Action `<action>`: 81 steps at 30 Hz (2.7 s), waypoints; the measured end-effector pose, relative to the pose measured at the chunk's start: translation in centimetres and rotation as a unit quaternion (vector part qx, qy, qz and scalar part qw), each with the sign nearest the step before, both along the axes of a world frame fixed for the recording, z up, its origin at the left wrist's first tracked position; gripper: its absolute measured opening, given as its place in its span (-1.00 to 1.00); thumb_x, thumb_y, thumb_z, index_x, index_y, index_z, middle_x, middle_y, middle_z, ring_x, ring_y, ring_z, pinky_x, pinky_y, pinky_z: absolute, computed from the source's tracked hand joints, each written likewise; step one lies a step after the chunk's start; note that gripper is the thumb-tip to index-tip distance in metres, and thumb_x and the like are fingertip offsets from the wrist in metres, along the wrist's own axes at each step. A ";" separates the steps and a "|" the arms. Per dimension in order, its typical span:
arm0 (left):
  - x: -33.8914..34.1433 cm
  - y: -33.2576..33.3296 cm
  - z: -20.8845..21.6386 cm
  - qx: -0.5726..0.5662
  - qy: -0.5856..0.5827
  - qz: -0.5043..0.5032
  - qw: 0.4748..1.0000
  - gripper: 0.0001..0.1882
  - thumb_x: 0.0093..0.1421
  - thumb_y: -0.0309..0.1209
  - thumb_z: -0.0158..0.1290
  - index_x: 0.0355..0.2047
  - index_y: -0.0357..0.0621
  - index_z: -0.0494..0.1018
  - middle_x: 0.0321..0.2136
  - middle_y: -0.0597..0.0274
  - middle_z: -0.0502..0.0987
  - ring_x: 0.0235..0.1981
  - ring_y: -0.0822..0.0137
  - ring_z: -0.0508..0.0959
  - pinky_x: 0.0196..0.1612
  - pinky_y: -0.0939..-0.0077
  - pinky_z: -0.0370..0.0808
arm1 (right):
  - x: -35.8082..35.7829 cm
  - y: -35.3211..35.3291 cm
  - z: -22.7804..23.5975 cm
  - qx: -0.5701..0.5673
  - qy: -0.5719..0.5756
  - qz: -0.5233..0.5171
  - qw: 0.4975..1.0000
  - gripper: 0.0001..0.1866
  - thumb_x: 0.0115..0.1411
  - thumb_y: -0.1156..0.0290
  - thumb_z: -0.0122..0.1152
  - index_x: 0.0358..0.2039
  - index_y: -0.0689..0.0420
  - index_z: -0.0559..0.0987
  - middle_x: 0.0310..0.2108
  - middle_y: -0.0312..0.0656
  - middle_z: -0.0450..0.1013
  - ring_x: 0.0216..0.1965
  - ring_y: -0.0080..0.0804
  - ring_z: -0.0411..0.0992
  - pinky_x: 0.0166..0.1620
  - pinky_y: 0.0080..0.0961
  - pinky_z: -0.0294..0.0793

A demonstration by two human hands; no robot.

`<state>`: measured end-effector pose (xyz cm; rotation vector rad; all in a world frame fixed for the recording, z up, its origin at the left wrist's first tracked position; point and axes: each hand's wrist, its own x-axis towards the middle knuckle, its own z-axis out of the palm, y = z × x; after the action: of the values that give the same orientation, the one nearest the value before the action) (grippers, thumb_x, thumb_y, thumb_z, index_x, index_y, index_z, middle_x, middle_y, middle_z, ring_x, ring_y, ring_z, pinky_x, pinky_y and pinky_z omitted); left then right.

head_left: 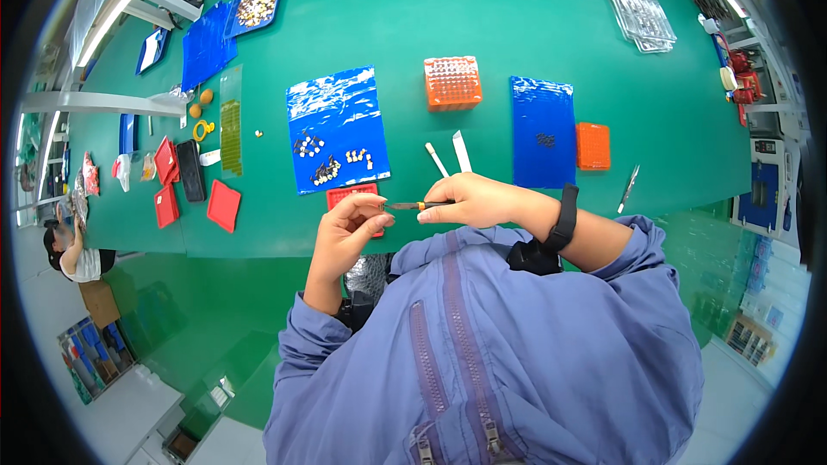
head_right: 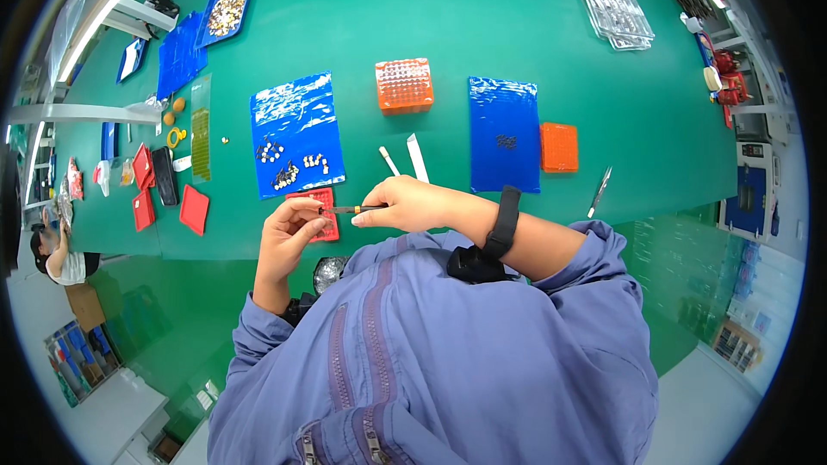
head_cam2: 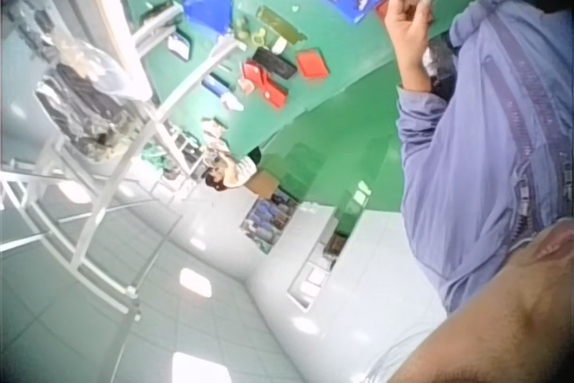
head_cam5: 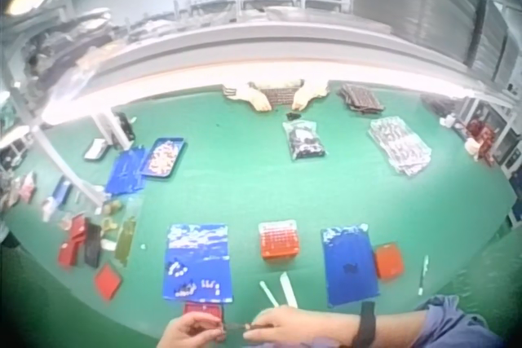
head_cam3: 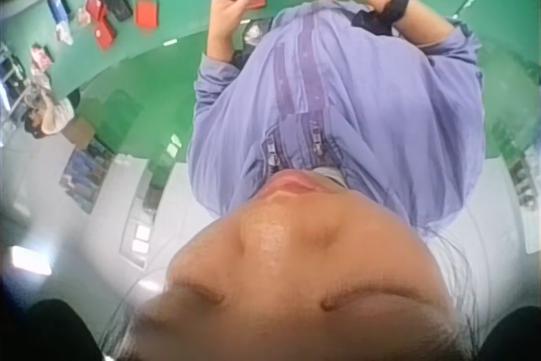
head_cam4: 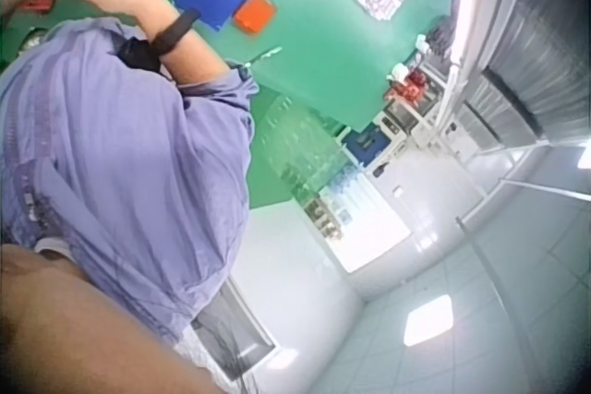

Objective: The person uses pliers to manipulate small electronic components on a green workbench. They pick up components, adjust them with the pliers, and place them into a red grid tray. The person also uses a white stick to handle or position items within the tray.

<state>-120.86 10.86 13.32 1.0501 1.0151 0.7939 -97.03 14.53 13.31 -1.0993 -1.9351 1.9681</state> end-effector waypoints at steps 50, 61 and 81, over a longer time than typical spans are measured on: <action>-4.6 -4.8 -2.3 0.208 -0.138 0.362 0.898 -0.68 -0.20 -0.50 0.28 -0.43 -0.32 0.41 -0.55 -0.03 0.52 -0.52 0.19 0.58 -0.49 0.43 0.58 | -10.3 0.8 -8.1 0.407 -0.214 0.203 0.865 -0.79 -0.01 0.43 0.05 -0.34 0.19 0.52 -0.06 0.00 0.28 0.06 -0.08 0.19 0.03 0.10 0.12; -4.8 -4.3 -2.5 0.221 -0.113 0.339 0.908 -0.68 -0.18 -0.44 0.28 -0.45 -0.31 0.42 -0.60 0.01 0.52 -0.57 0.20 0.58 -0.53 0.48 0.56 | -10.1 1.2 -7.2 0.408 -0.189 0.183 0.874 -0.80 -0.04 0.45 0.04 -0.36 0.16 0.52 -0.10 -0.07 0.31 0.01 -0.18 0.22 0.00 -0.10 0.17; -4.0 -4.8 -2.0 0.210 -0.090 0.323 0.918 -0.67 -0.20 -0.41 0.29 -0.47 -0.28 0.41 -0.64 0.05 0.52 -0.59 0.23 0.58 -0.55 0.53 0.54 | -10.6 3.8 -1.0 -0.046 0.083 0.044 0.995 -0.73 -0.08 0.34 0.35 -0.38 0.21 0.55 -0.23 -0.14 0.42 -0.14 -0.33 0.37 -0.08 -0.46 0.32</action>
<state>-124.87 6.07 11.29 0.9717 1.0639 1.6801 -107.63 18.32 12.30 -0.8520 -1.8539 2.1391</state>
